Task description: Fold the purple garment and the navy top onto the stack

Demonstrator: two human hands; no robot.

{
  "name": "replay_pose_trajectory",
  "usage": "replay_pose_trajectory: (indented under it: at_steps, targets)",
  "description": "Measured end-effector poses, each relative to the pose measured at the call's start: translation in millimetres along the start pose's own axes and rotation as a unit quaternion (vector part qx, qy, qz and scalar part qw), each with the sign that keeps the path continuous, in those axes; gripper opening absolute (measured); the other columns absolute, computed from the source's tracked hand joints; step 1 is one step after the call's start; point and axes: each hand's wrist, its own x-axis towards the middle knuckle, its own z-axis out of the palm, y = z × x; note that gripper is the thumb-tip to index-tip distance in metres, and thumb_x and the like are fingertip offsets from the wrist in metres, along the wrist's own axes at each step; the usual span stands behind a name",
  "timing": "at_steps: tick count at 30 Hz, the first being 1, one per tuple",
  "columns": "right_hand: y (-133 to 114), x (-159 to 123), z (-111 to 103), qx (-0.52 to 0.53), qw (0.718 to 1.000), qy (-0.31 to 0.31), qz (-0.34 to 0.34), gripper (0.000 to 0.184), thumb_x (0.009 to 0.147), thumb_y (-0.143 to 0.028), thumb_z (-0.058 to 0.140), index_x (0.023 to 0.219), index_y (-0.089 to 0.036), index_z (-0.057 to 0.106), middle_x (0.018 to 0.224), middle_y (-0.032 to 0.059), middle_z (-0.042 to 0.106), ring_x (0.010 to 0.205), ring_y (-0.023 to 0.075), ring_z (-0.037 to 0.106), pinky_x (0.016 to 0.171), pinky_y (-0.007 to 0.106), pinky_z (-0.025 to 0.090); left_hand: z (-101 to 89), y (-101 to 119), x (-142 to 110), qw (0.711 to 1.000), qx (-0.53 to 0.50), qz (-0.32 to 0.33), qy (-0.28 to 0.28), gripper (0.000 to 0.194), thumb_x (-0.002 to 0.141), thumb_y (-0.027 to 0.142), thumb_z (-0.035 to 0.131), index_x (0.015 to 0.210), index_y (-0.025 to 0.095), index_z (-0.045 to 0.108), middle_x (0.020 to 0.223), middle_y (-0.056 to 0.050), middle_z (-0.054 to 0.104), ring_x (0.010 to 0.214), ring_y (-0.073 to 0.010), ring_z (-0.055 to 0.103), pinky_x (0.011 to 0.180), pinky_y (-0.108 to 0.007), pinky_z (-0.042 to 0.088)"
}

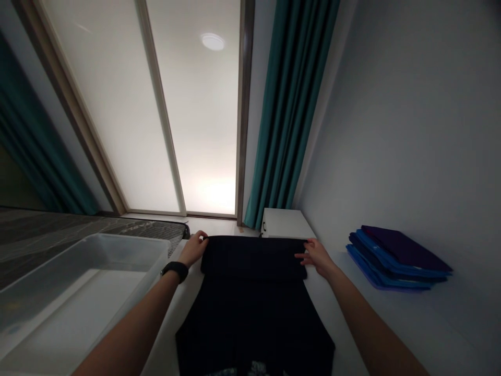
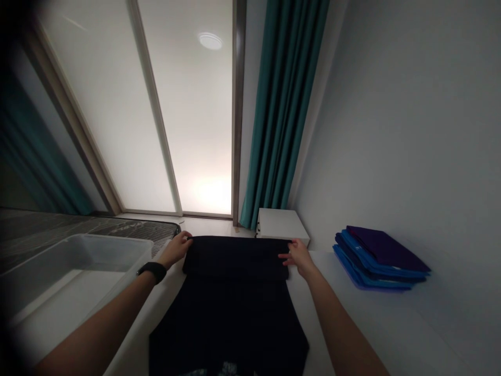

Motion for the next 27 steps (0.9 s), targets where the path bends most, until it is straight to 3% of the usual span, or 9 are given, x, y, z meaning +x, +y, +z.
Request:
replay_pose_trajectory:
  at_steps: [3, 6, 11, 15, 19, 23, 27]
  targets:
    - [-14.8, 0.8, 2.1, 0.067, 0.998, -0.01, -0.006, 0.009, 0.09, -0.022, 0.042, 0.098, -0.024, 0.04, 0.099, 0.0033, 0.056, 0.074, 0.0197, 0.073, 0.057, 0.032, 0.059, -5.1, 14.6, 3.7, 0.998, -0.059, -0.004, -0.005, 0.013, 0.088, 0.026, 0.043, 0.1, 0.021, 0.047, 0.061, 0.004, 0.063, 0.048, -0.0152, 0.061, 0.057, -0.026, 0.044]
    - [-22.8, 2.3, 3.3, 0.108, 0.994, -0.007, -0.018, 0.011, 0.089, -0.021, 0.045, 0.098, -0.024, 0.04, 0.1, 0.0031, 0.057, 0.078, 0.02, 0.073, 0.061, 0.034, 0.061, -6.5, 25.6, 6.1, 0.993, -0.118, 0.0, 0.001, 0.012, 0.088, 0.026, 0.044, 0.099, 0.021, 0.043, 0.07, 0.0, 0.069, 0.056, -0.0175, 0.068, 0.062, -0.028, 0.049]
    - [-24.6, 7.8, 3.4, 0.132, 0.99, 0.002, -0.044, 0.01, 0.081, -0.017, 0.054, 0.088, -0.023, 0.049, 0.087, 0.0004, 0.062, 0.079, 0.0153, 0.069, 0.061, 0.023, 0.056, 0.6, 29.6, 7.7, 0.979, -0.205, 0.009, 0.018, 0.009, 0.083, 0.027, 0.048, 0.091, 0.023, 0.045, 0.079, -0.003, 0.071, 0.081, -0.0222, 0.072, 0.071, -0.032, 0.052]
    - [-25.8, 13.3, 5.1, 0.15, 0.987, 0.002, -0.055, 0.009, 0.079, -0.016, 0.056, 0.086, -0.021, 0.054, 0.085, -0.0002, 0.065, 0.077, 0.0128, 0.067, 0.063, 0.021, 0.055, 7.6, 29.9, 9.2, 0.963, -0.269, 0.012, 0.025, 0.013, 0.08, 0.03, 0.052, 0.088, 0.023, 0.046, 0.081, -0.002, 0.069, 0.088, -0.0224, 0.07, 0.075, -0.033, 0.053]
    - [-23.1, 16.5, 5.8, 0.175, 0.983, 0.012, -0.051, 0.009, 0.078, -0.015, 0.056, 0.085, -0.021, 0.054, 0.083, -0.0007, 0.065, 0.072, 0.0126, 0.068, 0.058, 0.02, 0.055, 10.6, 30.3, 9.6, 0.948, -0.316, -0.002, 0.023, 0.016, 0.077, 0.031, 0.056, 0.087, 0.022, 0.046, 0.081, -0.003, 0.069, 0.085, -0.0213, 0.071, 0.074, -0.032, 0.053]
    - [-11.5, 13.2, 0.4, 0.197, 0.98, 0.026, -0.031, 0.014, 0.076, -0.014, 0.057, 0.084, -0.022, 0.049, 0.07, -0.0048, 0.059, 0.05, 0.0119, 0.063, 0.042, 0.021, 0.049, 10.6, 23.6, 4.0, 0.939, -0.342, -0.031, 0.027, 0.018, 0.076, 0.031, 0.057, 0.086, 0.022, 0.045, 0.078, -0.003, 0.069, 0.082, -0.0212, 0.071, 0.07, -0.031, 0.054]
    - [1.5, 3.5, -4.9, 0.225, 0.974, 0.017, -0.013, 0.022, 0.071, -0.01, 0.058, 0.086, -0.022, 0.047, 0.069, -0.0044, 0.059, 0.06, 0.0155, 0.069, 0.052, 0.025, 0.057, 9.3, 13.6, -7.0, 0.936, -0.347, -0.056, 0.009, 0.021, 0.075, 0.031, 0.058, 0.088, 0.022, 0.045, 0.069, -0.002, 0.069, 0.068, -0.0204, 0.07, 0.06, -0.028, 0.052]
